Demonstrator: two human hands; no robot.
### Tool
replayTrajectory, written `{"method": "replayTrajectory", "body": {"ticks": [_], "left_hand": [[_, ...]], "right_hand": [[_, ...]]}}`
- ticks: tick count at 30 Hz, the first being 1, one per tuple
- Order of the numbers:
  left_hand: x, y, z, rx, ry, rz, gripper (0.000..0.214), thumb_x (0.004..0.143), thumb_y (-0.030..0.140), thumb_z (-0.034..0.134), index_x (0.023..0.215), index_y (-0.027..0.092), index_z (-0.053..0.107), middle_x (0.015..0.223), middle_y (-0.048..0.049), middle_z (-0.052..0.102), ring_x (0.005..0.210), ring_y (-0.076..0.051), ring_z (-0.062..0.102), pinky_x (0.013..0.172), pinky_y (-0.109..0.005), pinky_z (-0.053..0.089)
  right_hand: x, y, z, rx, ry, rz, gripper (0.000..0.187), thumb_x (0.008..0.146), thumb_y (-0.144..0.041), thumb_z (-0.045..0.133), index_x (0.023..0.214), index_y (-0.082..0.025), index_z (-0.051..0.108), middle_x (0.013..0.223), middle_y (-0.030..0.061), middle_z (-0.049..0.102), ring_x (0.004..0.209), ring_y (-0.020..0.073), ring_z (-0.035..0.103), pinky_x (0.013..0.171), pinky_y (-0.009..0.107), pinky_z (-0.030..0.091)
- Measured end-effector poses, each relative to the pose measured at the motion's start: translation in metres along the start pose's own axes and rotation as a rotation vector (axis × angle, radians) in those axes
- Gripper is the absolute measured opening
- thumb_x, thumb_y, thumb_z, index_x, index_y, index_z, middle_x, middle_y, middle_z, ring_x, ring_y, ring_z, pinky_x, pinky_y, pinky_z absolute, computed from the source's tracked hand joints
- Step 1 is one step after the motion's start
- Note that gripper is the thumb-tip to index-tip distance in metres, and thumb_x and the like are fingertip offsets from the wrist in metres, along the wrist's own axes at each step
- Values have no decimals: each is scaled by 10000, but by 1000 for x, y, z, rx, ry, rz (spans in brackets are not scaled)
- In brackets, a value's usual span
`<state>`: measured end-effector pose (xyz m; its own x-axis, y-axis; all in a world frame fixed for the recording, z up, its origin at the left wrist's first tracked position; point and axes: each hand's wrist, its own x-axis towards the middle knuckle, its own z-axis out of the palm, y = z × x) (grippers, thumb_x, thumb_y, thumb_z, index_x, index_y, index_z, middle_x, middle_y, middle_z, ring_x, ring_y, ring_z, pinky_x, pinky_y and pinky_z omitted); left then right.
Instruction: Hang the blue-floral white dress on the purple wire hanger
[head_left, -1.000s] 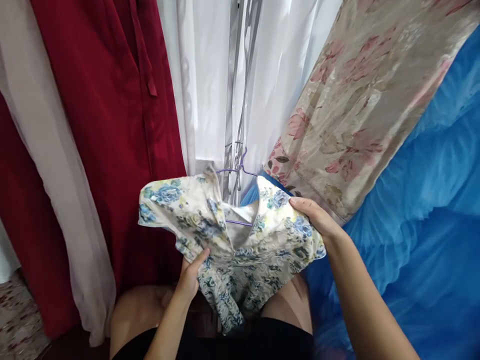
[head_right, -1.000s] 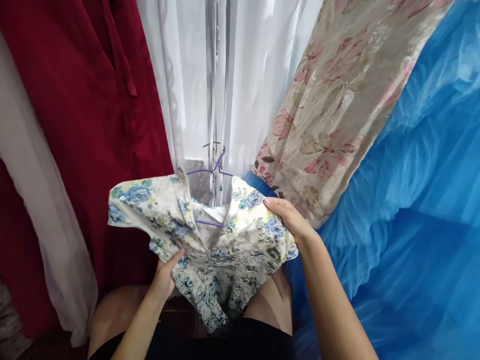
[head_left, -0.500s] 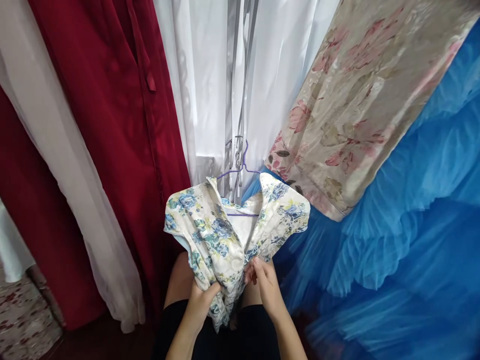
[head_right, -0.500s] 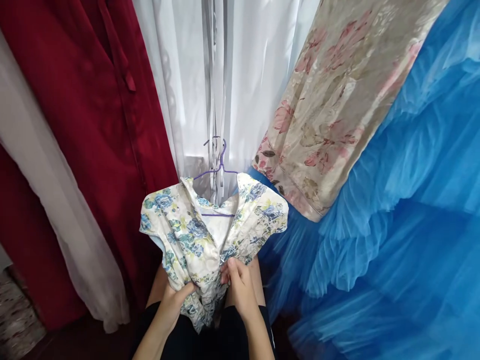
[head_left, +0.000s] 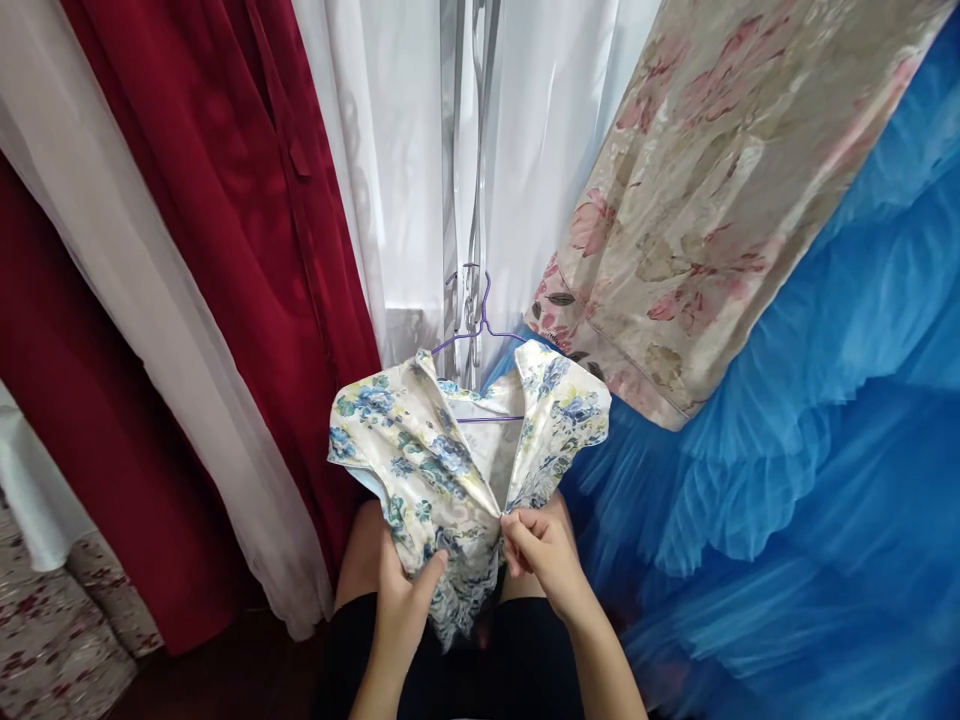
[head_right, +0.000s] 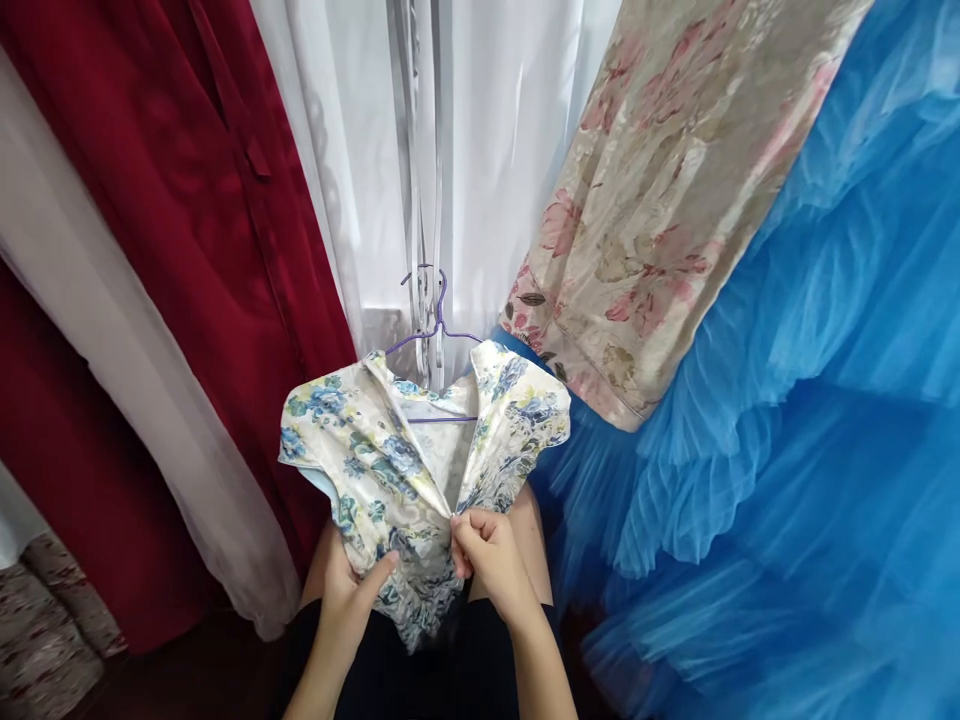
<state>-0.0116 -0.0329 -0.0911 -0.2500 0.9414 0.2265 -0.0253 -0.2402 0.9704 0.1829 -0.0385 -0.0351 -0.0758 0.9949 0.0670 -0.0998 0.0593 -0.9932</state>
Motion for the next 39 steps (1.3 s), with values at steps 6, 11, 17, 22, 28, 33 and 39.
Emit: {"method": "replayTrajectory", "body": {"ticks": [6, 11, 17, 22, 28, 33, 39], "left_hand": [[-8, 20, 23, 307, 137, 427, 384, 810, 224, 711, 1163, 241, 560, 1268, -99, 551, 1235, -283, 522, 1075, -412, 408], [-12, 23, 57, 344, -368, 271, 139, 871, 148, 559, 986, 225, 569, 939, -38, 645, 930, -216, 628, 845, -323, 484], [3, 23, 70, 323, -298, 276, 48, 882, 171, 551, 873, 218, 544, 820, -12, 636, 801, -188, 619, 758, -285, 464], [1, 31, 72, 244, -298, 308, 122, 905, 194, 549, 785, 214, 550, 783, -15, 628, 771, -173, 626, 740, -263, 474], [-4, 34, 79, 373, -415, 300, 155, 766, 65, 533, 735, 214, 505, 752, -7, 566, 678, -156, 582, 653, -252, 448], [-5, 40, 78, 593, -461, 307, 175, 732, 52, 517, 724, 220, 467, 741, -10, 571, 653, -172, 568, 638, -277, 395], [-2, 41, 77, 776, -494, 313, 198, 706, 32, 516, 752, 223, 485, 777, -16, 595, 670, -184, 567, 613, -277, 325]], "right_hand": [[-5, -7, -3, -74, -64, 42, 462, 887, -427, 620, 504, -203, 492, 401, -22, 514, 384, 88, 380, 452, 229, 275], [-3, -1, -7, -69, -108, 41, 420, 914, -472, 590, 608, -184, 594, 401, -30, 531, 358, 89, 391, 427, 216, 269], [2, 2, 2, 50, -13, 35, 419, 851, -532, 682, 669, -156, 644, 407, -23, 545, 354, 74, 375, 420, 203, 269], [6, 1, 8, 333, 133, 60, 448, 755, -557, 749, 625, -143, 634, 356, -50, 449, 334, 37, 267, 397, 198, 160], [23, -28, -4, 372, 218, 5, 383, 693, -479, 808, 642, -127, 666, 360, -71, 407, 344, 28, 221, 385, 214, 124], [62, -76, -9, 191, 163, -102, 342, 712, -443, 756, 598, -132, 669, 365, -49, 449, 345, 45, 267, 372, 221, 156], [107, -133, -15, 157, 112, -236, 288, 696, -374, 726, 537, -154, 631, 420, -33, 500, 372, 46, 305, 367, 207, 183]]}}
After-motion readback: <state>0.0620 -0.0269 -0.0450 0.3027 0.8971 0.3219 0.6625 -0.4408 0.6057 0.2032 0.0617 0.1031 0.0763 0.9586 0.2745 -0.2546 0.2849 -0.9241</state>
